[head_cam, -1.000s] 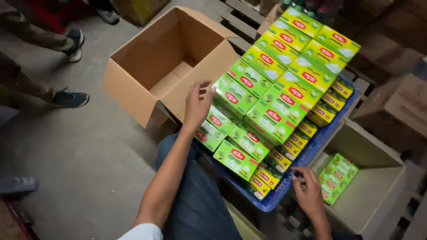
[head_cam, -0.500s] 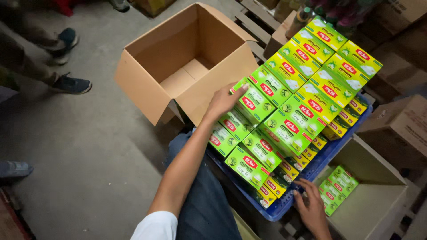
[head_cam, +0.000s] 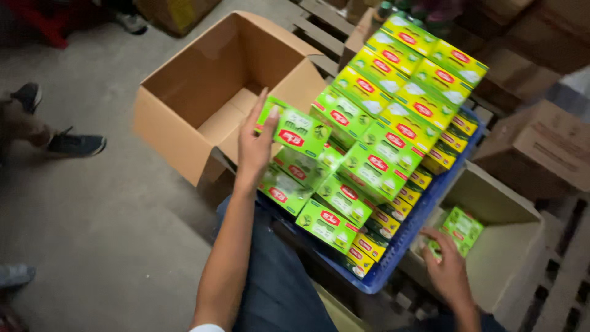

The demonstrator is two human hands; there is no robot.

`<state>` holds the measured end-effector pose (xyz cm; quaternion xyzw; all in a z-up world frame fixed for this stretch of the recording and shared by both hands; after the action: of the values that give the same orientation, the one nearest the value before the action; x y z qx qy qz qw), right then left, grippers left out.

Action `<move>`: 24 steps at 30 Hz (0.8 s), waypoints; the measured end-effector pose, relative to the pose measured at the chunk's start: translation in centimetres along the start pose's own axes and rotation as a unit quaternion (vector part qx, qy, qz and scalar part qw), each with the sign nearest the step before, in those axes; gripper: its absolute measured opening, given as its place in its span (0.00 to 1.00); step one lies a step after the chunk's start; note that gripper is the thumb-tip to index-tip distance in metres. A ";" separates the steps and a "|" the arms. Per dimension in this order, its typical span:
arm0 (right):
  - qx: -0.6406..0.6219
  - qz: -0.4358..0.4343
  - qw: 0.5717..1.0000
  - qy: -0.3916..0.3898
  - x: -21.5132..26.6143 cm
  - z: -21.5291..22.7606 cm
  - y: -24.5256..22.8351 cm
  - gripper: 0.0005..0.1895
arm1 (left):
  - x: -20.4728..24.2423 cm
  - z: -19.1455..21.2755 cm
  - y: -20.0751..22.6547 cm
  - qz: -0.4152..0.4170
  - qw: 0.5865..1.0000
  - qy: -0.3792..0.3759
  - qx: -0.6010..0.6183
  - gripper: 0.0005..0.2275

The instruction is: The person picks small green and yellow boxes from a blue crate and places them into a larger cardboard box. The person arranges the boxes in neat rows inside the cardboard box.

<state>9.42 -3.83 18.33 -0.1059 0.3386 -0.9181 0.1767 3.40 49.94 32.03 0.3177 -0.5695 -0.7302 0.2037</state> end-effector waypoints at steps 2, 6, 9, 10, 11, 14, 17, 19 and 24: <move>-0.014 0.016 1.000 0.023 0.3 2.5 -2.3 0.16 | 1.7 -0.6 3.9 0.016 1.000 -0.010 0.004 0.26; -0.036 -0.015 0.999 0.038 1.1 7.9 -5.2 0.19 | 5.0 -6.2 5.0 0.027 0.984 -0.103 0.141 0.26; -0.052 0.003 0.994 0.093 2.1 11.1 -5.9 0.15 | 9.1 -12.4 5.8 0.053 0.967 -0.247 0.035 0.30; -0.049 -0.008 0.993 0.103 2.6 12.1 -6.1 0.15 | 10.2 -14.3 6.7 0.052 0.963 -0.260 0.040 0.30; -0.067 0.000 0.991 0.116 3.0 13.1 -6.4 0.15 | 11.6 -16.4 7.6 0.054 0.954 -0.294 0.032 0.30; -0.098 -0.013 0.985 0.139 4.5 15.7 -5.1 0.16 | 15.5 -22.6 7.7 0.086 0.929 -0.359 0.041 0.29; -0.090 -0.016 0.988 0.127 5.3 16.9 -3.7 0.21 | 19.3 -28.6 5.3 0.125 0.906 -0.402 0.032 0.29; -0.066 -0.013 0.992 0.111 5.3 17.4 -3.4 0.26 | 21.9 -31.9 4.4 0.134 0.894 -0.428 0.013 0.29; 0.006 0.024 0.999 0.028 3.5 16.6 -1.0 0.39 | 26.5 -38.0 1.6 0.170 0.881 -0.442 -0.001 0.30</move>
<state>11.16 -14.16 31.68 -0.0711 0.3404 -0.9182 0.1894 10.80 5.34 21.77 -0.1403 -0.6450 -0.7494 0.0520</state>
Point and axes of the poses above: each hand's wrist, its own x-axis away from the middle knuckle, its own z-axis out of the back of the hand, y = z × x, the point moved 5 cm from there along -x, towards the middle knuckle
